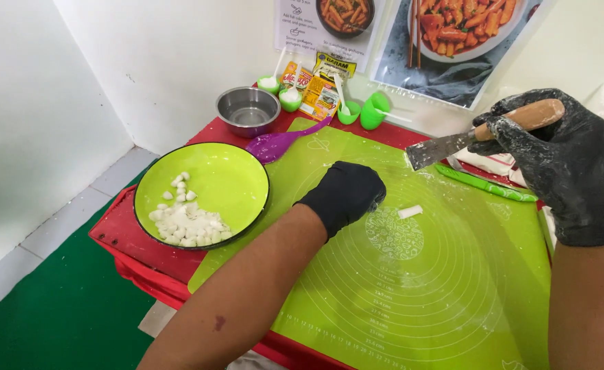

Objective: Cutting small pieces of dough from a roll and arranging them on a metal tray for processing.

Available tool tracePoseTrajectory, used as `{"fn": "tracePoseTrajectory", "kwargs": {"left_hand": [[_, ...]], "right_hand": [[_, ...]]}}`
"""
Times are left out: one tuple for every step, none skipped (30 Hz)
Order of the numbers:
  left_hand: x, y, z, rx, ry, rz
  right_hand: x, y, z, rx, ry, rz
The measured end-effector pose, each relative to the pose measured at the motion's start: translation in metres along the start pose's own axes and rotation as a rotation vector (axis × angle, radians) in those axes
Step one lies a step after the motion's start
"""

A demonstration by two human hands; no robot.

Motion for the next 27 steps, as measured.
{"fn": "tracePoseTrajectory", "kwargs": {"left_hand": [[0.003,0.0,0.001,-0.002,-0.001,0.0],[0.005,0.001,0.001,0.014,-0.019,-0.01],[0.008,0.002,0.001,0.029,-0.036,-0.021],[0.012,0.0,0.0,0.035,-0.041,-0.02],[0.016,-0.002,-0.001,0.055,-0.06,-0.03],[0.021,-0.005,-0.004,0.073,-0.081,-0.037],[0.027,-0.006,-0.005,0.079,-0.088,-0.034],[0.033,-0.008,-0.007,0.096,-0.112,-0.042],[0.04,-0.01,-0.01,0.113,-0.135,-0.049],[0.058,-0.005,-0.01,0.117,-0.141,-0.049],[0.082,0.0,-0.006,0.065,-0.162,0.076],[0.104,0.007,-0.002,0.013,-0.179,0.197],[0.127,0.024,-0.005,0.017,-0.184,0.193],[0.148,0.039,-0.012,0.074,-0.1,0.167],[0.169,0.055,-0.017,0.132,-0.016,0.14],[0.195,0.071,-0.012,0.129,-0.018,0.135],[0.22,0.088,-0.013,0.238,-0.112,0.112],[0.246,0.103,-0.013,0.343,-0.204,0.088],[0.256,0.113,-0.016,0.336,-0.204,0.082],[0.262,0.128,-0.027,0.512,-0.305,-0.028],[0.27,0.146,-0.038,0.688,-0.406,-0.136],[0.268,0.16,-0.049,0.688,-0.406,-0.136],[0.268,0.175,-0.061,0.75,-0.405,-0.13],[0.266,0.192,-0.074,0.814,-0.4,-0.124],[0.265,0.194,-0.071,0.817,-0.395,-0.125],[0.265,0.196,-0.068,0.825,-0.394,-0.12],[0.264,0.198,-0.065,0.833,-0.393,-0.115]], "right_hand": [[0.002,0.0,0.001,0.001,0.0,0.002],[0.003,0.0,0.0,0.026,-0.023,0.013],[0.003,0.0,-0.001,0.051,-0.045,0.023],[0.004,-0.002,0.011,0.054,-0.051,0.02],[0.005,-0.003,0.021,0.067,-0.093,0.02],[0.006,-0.007,0.031,0.083,-0.135,0.021],[0.007,-0.006,0.035,0.09,-0.141,0.018],[0.008,-0.007,0.041,0.064,-0.165,0.028],[0.009,-0.007,0.047,0.038,-0.189,0.038],[0.011,-0.013,0.075,0.042,-0.195,0.037],[0.015,-0.019,0.1,0.105,-0.142,0.065],[0.017,-0.022,0.126,0.162,-0.089,0.092],[0.015,-0.024,0.127,0.162,-0.096,0.09],[0.013,-0.024,0.127,0.16,-0.106,0.083],[0.012,-0.025,0.128,0.158,-0.116,0.077],[0.012,-0.024,0.128,0.155,-0.118,0.08],[0.012,-0.024,0.127,0.152,-0.128,0.076],[0.014,-0.022,0.127,0.147,-0.136,0.075],[0.015,-0.02,0.127,0.141,-0.136,0.081],[0.014,-0.019,0.126,0.138,-0.144,0.076],[0.013,-0.018,0.126,0.136,-0.153,0.07],[0.014,-0.019,0.125,0.136,-0.153,0.07],[0.013,-0.021,0.123,0.138,-0.16,0.061],[0.013,-0.022,0.122,0.139,-0.166,0.049],[0.014,-0.021,0.12,0.138,-0.163,0.045],[0.014,-0.022,0.119,0.141,-0.17,0.033],[0.014,-0.022,0.118,0.144,-0.176,0.022]]}}
Point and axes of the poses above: each hand's wrist, its own y-axis away from the middle knuckle, its own x-axis out of the back of the hand, z = x × y, the point moved 5 cm from there along -y, towards the middle knuckle, and after that the axes turned 11 degrees about y, right-handed, at the moved point
